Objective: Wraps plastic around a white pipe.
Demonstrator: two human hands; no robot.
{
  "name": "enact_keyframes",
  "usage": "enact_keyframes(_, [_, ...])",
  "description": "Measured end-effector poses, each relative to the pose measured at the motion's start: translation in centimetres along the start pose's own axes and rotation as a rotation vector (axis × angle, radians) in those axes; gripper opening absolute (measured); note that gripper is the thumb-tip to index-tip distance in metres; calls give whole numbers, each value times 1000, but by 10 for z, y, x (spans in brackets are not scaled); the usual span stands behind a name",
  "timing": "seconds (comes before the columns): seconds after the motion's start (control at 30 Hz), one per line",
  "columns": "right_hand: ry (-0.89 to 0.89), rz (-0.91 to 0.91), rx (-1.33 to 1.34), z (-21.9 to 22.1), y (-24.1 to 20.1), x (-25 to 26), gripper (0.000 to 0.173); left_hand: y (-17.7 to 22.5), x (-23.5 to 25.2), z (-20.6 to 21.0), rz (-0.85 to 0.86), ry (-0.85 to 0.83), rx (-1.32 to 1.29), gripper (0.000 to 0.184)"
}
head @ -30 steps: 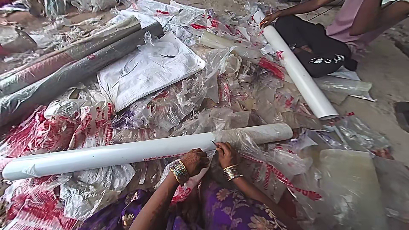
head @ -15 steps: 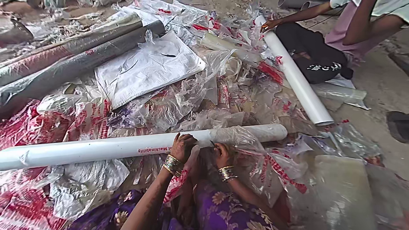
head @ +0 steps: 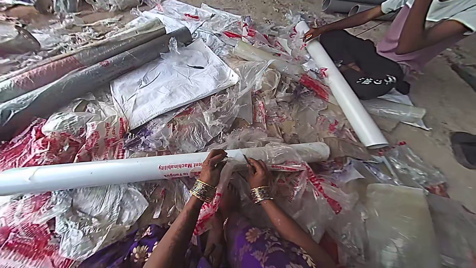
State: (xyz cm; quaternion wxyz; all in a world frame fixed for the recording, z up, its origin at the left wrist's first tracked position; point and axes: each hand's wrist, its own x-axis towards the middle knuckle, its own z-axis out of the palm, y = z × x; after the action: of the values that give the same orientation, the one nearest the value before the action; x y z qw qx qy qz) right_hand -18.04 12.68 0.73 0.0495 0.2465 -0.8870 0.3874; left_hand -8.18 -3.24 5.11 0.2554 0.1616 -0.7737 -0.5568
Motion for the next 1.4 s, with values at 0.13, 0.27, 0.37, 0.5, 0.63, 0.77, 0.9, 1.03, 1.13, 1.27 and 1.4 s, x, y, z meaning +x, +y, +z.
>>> enact_keyframes(0.13, [-200,64,-98,-1,15,-20,24,4,0,-5,-67,28,-25,23])
enact_keyframes(0.27, [-253,138,-128,-20,42,-36,25,4,2,-8,-97,61,-69,25])
enact_keyframes(0.37, [-54,31,-13,-14,29,-24,23,0,2,-10,-107,69,-76,26])
enact_keyframes(0.5, [-66,-49,23,9,3,3,27,-1,1,-11,-125,103,-134,25])
enact_keyframes(0.63, [-321,44,-163,-2,9,-16,28,0,2,-15,-148,136,-140,25])
enact_keyframes(0.77, [-572,172,-320,-23,46,-35,32,-1,4,-16,-167,178,-182,26])
enact_keyframes(0.9, [-93,-4,-72,-15,30,-20,23,-4,5,-15,-190,215,-250,25])
enact_keyframes(1.03, [-41,-105,-18,9,6,4,26,-4,3,-15,-172,229,-297,25])
enact_keyframes(1.13, [-194,-50,-137,7,7,-14,24,0,2,-17,-151,278,-291,23])
enact_keyframes(1.27, [-595,166,-370,0,56,-36,34,-1,4,-21,-136,326,-311,26])
enact_keyframes(1.4, [-113,-14,-102,-8,36,-25,24,-5,3,-24,-132,315,-354,33])
